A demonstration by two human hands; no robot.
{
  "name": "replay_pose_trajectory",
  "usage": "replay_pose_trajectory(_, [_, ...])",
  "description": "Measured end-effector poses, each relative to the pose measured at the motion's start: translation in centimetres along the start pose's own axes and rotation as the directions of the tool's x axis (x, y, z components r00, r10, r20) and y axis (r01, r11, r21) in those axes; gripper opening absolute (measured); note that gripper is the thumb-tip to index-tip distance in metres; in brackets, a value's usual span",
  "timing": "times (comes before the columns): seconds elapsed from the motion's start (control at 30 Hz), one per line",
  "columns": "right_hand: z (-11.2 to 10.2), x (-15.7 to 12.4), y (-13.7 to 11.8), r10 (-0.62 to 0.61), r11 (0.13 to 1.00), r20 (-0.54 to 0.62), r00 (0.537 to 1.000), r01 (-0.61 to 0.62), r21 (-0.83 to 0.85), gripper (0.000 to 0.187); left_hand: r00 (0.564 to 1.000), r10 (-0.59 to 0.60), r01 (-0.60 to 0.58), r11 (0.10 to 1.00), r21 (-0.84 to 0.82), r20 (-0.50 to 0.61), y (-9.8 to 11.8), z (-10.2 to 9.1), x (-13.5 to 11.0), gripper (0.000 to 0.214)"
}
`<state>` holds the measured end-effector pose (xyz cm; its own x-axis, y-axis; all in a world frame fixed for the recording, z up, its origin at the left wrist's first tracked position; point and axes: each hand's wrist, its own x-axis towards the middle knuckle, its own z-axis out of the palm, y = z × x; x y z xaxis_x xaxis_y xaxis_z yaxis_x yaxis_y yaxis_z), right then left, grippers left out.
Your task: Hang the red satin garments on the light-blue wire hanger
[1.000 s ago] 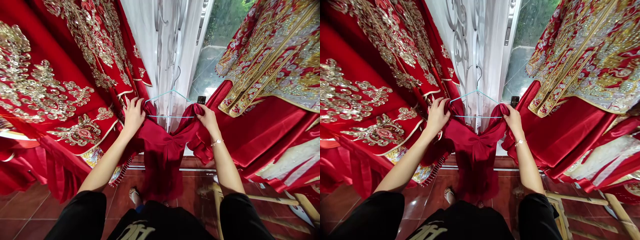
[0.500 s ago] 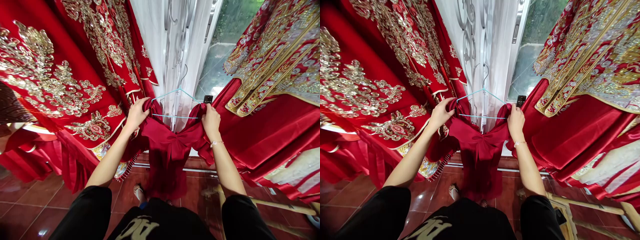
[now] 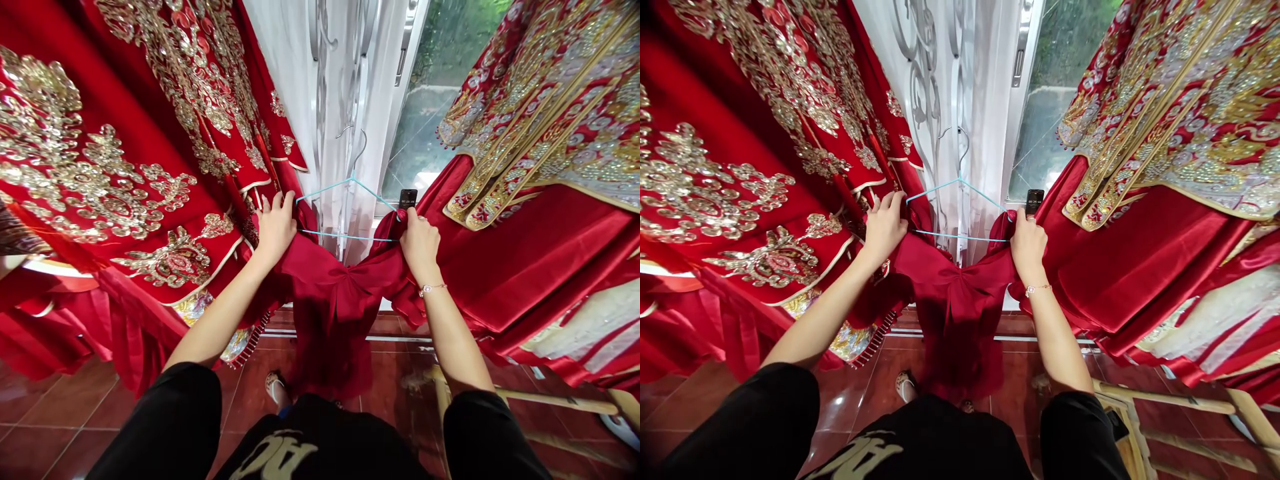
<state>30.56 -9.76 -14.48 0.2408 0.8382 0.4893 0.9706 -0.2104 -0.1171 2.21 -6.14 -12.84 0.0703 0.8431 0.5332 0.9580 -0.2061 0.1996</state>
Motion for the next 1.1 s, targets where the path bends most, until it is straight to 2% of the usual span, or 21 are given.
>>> replay_pose_trajectory(0.1, [-0.8, 0.7, 0.8, 0.002, 1.0, -0.005, 1.0, -0.002, 0.017, 0.042, 0.992, 0.027, -0.039, 0.994, 0.097, 0.123, -0.3, -1.6, 1.5, 0.062])
replay_pose_trajectory(0.17, [-1.0, 1.8, 2.0, 0.006, 0.997, -0.023, 1.0, -0.004, 0.083, 0.036, 0.984, 0.052, -0.066, 0.995, 0.077, 0.173, -1.5, -3.0, 3.0, 0.062])
replay_pose_trajectory(0.23, [-0.7, 3.1, 3.7, 0.016, 0.976, -0.052, 0.999, -0.005, 0.216, 0.025, 0.981, 0.074, -0.075, 0.997, -0.002, 0.18, -3.0, -4.1, 4.3, 0.061])
replay_pose_trajectory(0.3, [0.3, 4.1, 5.6, 0.048, 0.91, -0.062, 0.997, -0.019, 0.414, 0.015, 0.984, 0.082, -0.069, 0.994, -0.082, 0.156, -4.0, -4.8, 4.6, 0.061])
replay_pose_trajectory(0.37, [1.7, 4.3, 7.4, 0.138, 0.761, -0.003, 0.99, -0.104, 0.641, 0.016, 0.994, 0.068, -0.059, 0.993, -0.102, 0.089, -4.2, -5.1, 3.9, 0.062])
replay_pose_trajectory(0.43, [3.3, 3.6, 8.6, 0.255, 0.528, 0.134, 0.958, -0.254, 0.811, 0.021, 0.999, 0.05, -0.05, 0.997, -0.054, 0.01, -3.6, -5.2, 2.5, 0.06])
replay_pose_trajectory(0.5, [4.9, 2.1, 9.4, 0.333, 0.302, 0.263, 0.905, -0.367, 0.88, 0.03, 0.999, 0.046, -0.045, 0.998, 0.046, -0.027, -2.7, -5.2, 1.2, 0.052])
replay_pose_trajectory(0.53, [5.7, 1.1, 9.7, 0.351, 0.227, 0.296, 0.888, -0.387, 0.894, 0.033, 0.999, 0.046, -0.044, 0.994, 0.101, -0.015, -2.4, -5.2, 0.8, 0.046])
replay_pose_trajectory(0.6, [7.3, -1.0, 10.0, 0.366, 0.152, 0.292, 0.884, -0.366, 0.918, 0.04, 0.998, 0.038, -0.048, 0.982, 0.185, 0.056, -2.1, -5.0, 0.7, 0.037])
replay_pose_trajectory(0.67, [8.7, -3.2, 10.2, 0.384, 0.131, 0.252, 0.888, -0.322, 0.938, 0.045, 0.985, 0.047, -0.074, 0.984, 0.16, 0.163, -2.6, -4.5, 1.6, 0.031])
replay_pose_trajectory(0.73, [9.9, -5.5, 10.3, 0.415, 0.123, 0.227, 0.881, -0.302, 0.945, 0.05, 0.961, 0.09, -0.092, 0.996, -0.007, 0.26, -3.9, -3.6, 2.9, 0.029])
replay_pose_trajectory(0.8, [10.6, -8.0, 10.1, 0.446, 0.123, 0.204, 0.872, -0.285, 0.951, 0.057, 0.941, 0.107, -0.031, 0.971, -0.236, 0.32, -5.7, -2.2, 3.8, 0.029])
replay_pose_trajectory(0.87, [10.7, -10.5, 9.6, 0.445, 0.155, 0.133, 0.885, -0.223, 0.962, 0.066, 0.946, 0.063, 0.078, 0.909, -0.409, 0.319, -7.5, -0.6, 3.9, 0.032])
replay_pose_trajectory(0.93, [10.5, -12.9, 9.0, 0.381, 0.212, 0.081, 0.921, -0.172, 0.962, 0.07, 0.964, 0.021, 0.114, 0.866, -0.487, 0.263, -9.0, 1.0, 2.8, 0.037])
replay_pose_trajectory(1.0, [10.2, -14.9, 8.5, 0.294, 0.26, 0.112, 0.949, -0.192, 0.946, 0.06, 0.968, 0.075, 0.05, 0.876, -0.479, 0.238, -10.1, 2.4, 0.8, 0.038])
replay_pose_trajectory(1.03, [10.2, -15.7, 8.3, 0.257, 0.281, 0.138, 0.957, -0.21, 0.936, 0.052, 0.955, 0.125, 0.009, 0.895, -0.447, 0.269, -10.5, 3.0, -0.4, 0.037])
replay_pose_trajectory(1.1, [10.4, -16.8, 8.0, 0.197, 0.318, 0.153, 0.968, -0.211, 0.924, 0.035, 0.893, 0.193, -0.053, 0.942, -0.331, 0.407, -10.9, 4.1, -3.1, 0.038])
